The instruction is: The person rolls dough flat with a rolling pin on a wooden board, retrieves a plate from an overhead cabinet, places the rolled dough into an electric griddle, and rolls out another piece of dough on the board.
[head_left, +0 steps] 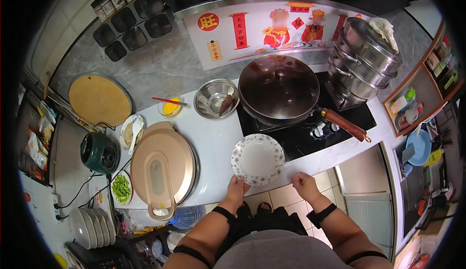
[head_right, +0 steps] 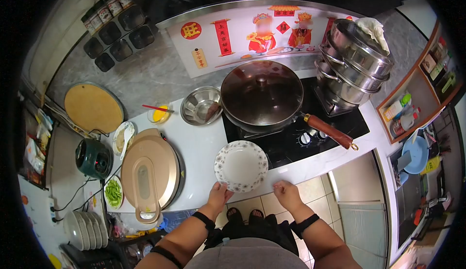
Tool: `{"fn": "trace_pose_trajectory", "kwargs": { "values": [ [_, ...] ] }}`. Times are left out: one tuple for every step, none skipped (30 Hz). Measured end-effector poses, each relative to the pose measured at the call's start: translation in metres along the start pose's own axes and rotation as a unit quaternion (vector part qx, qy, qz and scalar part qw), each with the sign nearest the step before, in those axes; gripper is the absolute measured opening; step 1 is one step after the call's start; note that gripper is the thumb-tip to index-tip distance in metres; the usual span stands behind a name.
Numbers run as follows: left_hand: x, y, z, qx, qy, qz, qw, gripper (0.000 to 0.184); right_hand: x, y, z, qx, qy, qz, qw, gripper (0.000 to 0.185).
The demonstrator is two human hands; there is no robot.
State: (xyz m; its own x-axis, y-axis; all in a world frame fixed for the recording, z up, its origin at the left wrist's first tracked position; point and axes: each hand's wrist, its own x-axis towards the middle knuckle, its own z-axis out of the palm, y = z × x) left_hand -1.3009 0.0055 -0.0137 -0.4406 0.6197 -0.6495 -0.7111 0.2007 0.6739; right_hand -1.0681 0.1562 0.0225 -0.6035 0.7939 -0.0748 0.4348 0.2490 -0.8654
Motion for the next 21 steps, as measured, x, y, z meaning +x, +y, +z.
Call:
{"fn": "trace_pose_trajectory", "kwargs": {
  "values": [
    [0.002,0.0,0.003,0.0,0.001,0.0,1.0,0.021,0.004,0.007,-0.001,0.008,0.014,-0.008,1.0,0.01],
    [0.004,0.001,0.006,0.017,0.008,-0.007,1.0,0.023,0.007,0.014,-0.004,0.009,0.011,-0.008,1.0,0.01],
    [0.008,0.0,0.007,0.033,0.015,-0.012,0.999,0.024,0.012,0.017,-0.007,0.032,0.023,0.014,0.999,0.01],
    [0.011,0.0,0.007,0.03,0.019,-0.01,0.999,0.024,0.015,0.02,-0.01,0.055,0.033,0.035,0.997,0.01],
    [0.013,0.001,0.006,0.049,0.007,-0.018,0.999,0.025,0.017,0.023,-0.01,0.056,0.027,0.031,0.998,0.01],
    [0.012,0.003,0.006,0.068,-0.003,-0.026,0.997,0.025,0.018,0.024,-0.009,0.066,0.028,0.044,0.996,0.011],
    [0.01,0.005,0.006,0.064,0.005,-0.022,0.998,0.025,0.019,0.026,-0.007,0.076,0.027,0.056,0.995,0.011],
    [0.008,0.007,0.004,0.106,-0.005,-0.043,0.993,0.028,0.02,0.033,-0.002,0.052,0.027,0.019,0.998,0.011],
    [0.004,0.01,-0.002,0.145,-0.01,-0.065,0.987,0.03,0.021,0.032,0.003,0.057,0.008,0.009,0.998,0.011],
    [-0.007,0.014,-0.013,0.145,0.008,-0.082,0.986,0.032,0.019,0.026,0.006,0.068,0.013,0.009,0.998,0.01],
    [-0.019,0.018,-0.024,0.145,0.027,-0.1,0.984,0.034,0.018,0.02,0.009,0.078,0.016,0.009,0.997,0.01],
    [-0.053,0.033,-0.027,0.299,0.027,0.061,0.952,0.027,0.019,0.017,0.011,0.085,-0.004,0.001,0.996,0.01],
    [-0.084,0.047,-0.03,0.447,0.026,0.211,0.869,0.022,0.02,0.015,0.012,0.058,-0.002,0.007,0.998,0.009],
    [-0.111,0.064,-0.043,0.533,0.056,0.321,0.781,0.024,0.02,0.008,0.015,0.03,0.006,0.015,0.999,0.008],
    [-0.136,0.083,-0.063,0.606,0.078,0.42,0.67,0.026,0.019,-0.004,0.018,0.036,-0.002,0.012,0.999,0.008],
    [-0.155,0.099,-0.086,0.632,0.113,0.437,0.63,0.028,0.019,-0.016,0.019,0.041,-0.003,0.0,0.999,0.008],
    [-0.173,0.115,-0.108,0.654,0.146,0.453,0.588,0.031,0.019,-0.025,0.022,0.043,-0.001,-0.011,0.999,0.007],
    [-0.195,0.136,-0.12,0.686,0.176,0.405,0.578,0.033,0.02,-0.028,0.029,0.073,-0.002,-0.021,0.997,0.007],
    [-0.212,0.151,-0.132,0.715,0.205,0.355,0.566,0.035,0.02,-0.035,0.035,0.073,-0.004,-0.022,0.997,0.007],
    [-0.219,0.155,-0.151,0.714,0.207,0.356,0.566,0.035,0.02,-0.044,0.039,0.058,-0.02,-0.026,0.998,0.007],
    [-0.223,0.156,-0.17,0.766,0.207,0.32,0.518,0.032,0.02,-0.052,0.046,0.043,-0.035,-0.032,0.998,0.007]
  ]
}}
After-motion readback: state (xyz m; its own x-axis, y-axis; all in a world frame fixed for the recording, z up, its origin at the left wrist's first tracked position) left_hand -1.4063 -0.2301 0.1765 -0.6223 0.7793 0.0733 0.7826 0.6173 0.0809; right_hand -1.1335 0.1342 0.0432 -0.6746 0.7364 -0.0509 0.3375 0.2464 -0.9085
